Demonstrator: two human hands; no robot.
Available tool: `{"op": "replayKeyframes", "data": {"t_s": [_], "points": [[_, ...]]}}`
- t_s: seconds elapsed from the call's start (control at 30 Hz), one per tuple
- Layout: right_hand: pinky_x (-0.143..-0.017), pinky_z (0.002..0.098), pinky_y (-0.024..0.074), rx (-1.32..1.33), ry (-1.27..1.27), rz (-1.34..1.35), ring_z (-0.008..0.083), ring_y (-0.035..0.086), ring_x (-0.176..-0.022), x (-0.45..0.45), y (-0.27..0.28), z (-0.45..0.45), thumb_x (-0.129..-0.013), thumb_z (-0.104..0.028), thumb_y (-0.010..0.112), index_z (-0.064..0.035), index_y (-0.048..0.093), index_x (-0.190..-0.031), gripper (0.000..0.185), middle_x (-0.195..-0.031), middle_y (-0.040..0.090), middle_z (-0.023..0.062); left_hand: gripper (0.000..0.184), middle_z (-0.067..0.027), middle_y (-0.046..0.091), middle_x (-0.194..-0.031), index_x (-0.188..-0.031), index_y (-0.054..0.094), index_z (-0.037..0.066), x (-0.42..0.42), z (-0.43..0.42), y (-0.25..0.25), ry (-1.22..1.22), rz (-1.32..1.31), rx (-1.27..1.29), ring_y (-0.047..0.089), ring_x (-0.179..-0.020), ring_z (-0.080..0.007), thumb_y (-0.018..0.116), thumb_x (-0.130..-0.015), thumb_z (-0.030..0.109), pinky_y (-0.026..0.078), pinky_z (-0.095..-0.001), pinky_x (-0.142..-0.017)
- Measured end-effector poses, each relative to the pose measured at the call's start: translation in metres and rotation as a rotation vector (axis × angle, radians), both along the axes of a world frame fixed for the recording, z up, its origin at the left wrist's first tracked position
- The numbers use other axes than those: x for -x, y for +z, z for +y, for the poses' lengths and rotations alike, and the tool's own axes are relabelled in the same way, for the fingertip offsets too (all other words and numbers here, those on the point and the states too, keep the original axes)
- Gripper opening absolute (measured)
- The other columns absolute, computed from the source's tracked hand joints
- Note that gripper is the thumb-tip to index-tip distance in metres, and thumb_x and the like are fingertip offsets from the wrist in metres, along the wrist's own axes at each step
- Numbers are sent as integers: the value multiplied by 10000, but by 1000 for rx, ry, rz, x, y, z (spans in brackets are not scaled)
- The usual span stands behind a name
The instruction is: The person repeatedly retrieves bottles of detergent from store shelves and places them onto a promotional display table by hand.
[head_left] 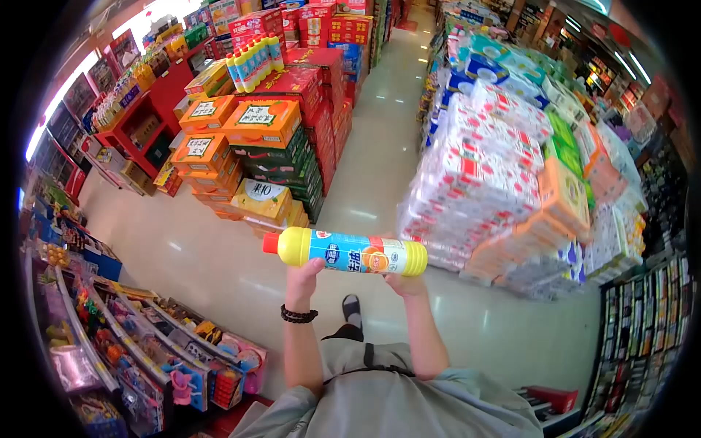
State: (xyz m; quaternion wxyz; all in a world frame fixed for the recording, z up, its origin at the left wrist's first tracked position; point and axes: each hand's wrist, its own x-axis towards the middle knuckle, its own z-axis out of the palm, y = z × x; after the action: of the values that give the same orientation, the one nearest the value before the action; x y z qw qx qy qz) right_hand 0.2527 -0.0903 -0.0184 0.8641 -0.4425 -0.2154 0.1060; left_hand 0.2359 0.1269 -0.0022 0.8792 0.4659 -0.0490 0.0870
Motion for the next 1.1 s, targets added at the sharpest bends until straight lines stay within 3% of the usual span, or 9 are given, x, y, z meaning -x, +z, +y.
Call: {"op": "replayKeyframes", "data": {"t_s": [0.1,0.2,0.3,0.4,0.5,0.7,0.83,0.93,1.1], "points": [[-968,297,463,-71,27,49,132,558,-1145,-73,7,7,-643,-137,872,-30,499,-1314,775,-1204,599,28,631,-48,629,-1138,-1247,538,23,-68,15,6,-28,14,-40,614,-1037,-170,824,-755,296,504,-305,-874],[-976,300,454,-42,11,33,133,555,-1151,-129,-3,10,-657,-176,893,-39,485,-1330,798,-1221,594,28,677,-79,629,-1160,-1262,516,4,-124,26,10,-32,44,-96,614,-1050,-174,821,-749,323,510,-305,-880],[-992,313,444,-57,-85,114,140,549,-1162,-169,0,19,-667,-183,895,-45,477,-1335,800,-1233,586,28,811,-154,589,-1251,-1326,460,2,-176,22,56,-219,-90,-148,595,-1143,-227,809,-741,441,491,-370,-964],[-977,301,454,-65,-52,102,127,546,-1167,-212,24,29,-670,-273,904,-76,478,-1289,777,-1231,578,16,801,-183,586,-1243,-1311,466,-4,-219,17,57,-144,-126,-89,596,-1145,-242,807,-737,440,488,-381,-975],[-976,286,454,-94,-9,83,113,544,-1167,-259,14,35,-674,-315,907,-97,478,-1252,752,-1226,576,9,686,-171,620,-1205,-1241,493,-27,-267,18,35,-68,-121,38,618,-1084,-220,816,-742,315,513,-348,-920],[-948,316,460,-114,-3,96,131,554,-1129,-376,-37,35,-683,-304,903,-92,473,-1268,755,-1239,570,5,550,-94,650,-1094,-1199,535,-11,-366,27,17,93,49,-51,636,-1006,-180,785,-776,235,513,-336,-892],[-889,359,485,-89,-145,215,167,574,-1104,-453,-22,45,-741,-293,862,-71,460,-1329,746,-1246,583,24,498,-53,646,-1063,-1187,549,5,-444,25,33,211,73,-127,628,-972,-151,761,-795,228,500,-301,-859],[-855,351,523,-54,90,201,155,599,-1048,-524,-22,51,-785,-144,817,-70,451,-1347,674,-1190,609,37,492,-51,643,-1058,-1172,558,3,-506,36,37,309,23,-137,615,-949,-140,757,-799,255,483,-282,-844],[-853,367,532,-157,163,243,168,614,-1030,-595,-20,80,-828,-130,769,-61,501,-1297,545,-1205,608,60,440,-44,650,-977,-1096,603,-5,-568,53,46,492,53,-269,612,-872,-120,774,-782,252,487,-260,-777]]}}
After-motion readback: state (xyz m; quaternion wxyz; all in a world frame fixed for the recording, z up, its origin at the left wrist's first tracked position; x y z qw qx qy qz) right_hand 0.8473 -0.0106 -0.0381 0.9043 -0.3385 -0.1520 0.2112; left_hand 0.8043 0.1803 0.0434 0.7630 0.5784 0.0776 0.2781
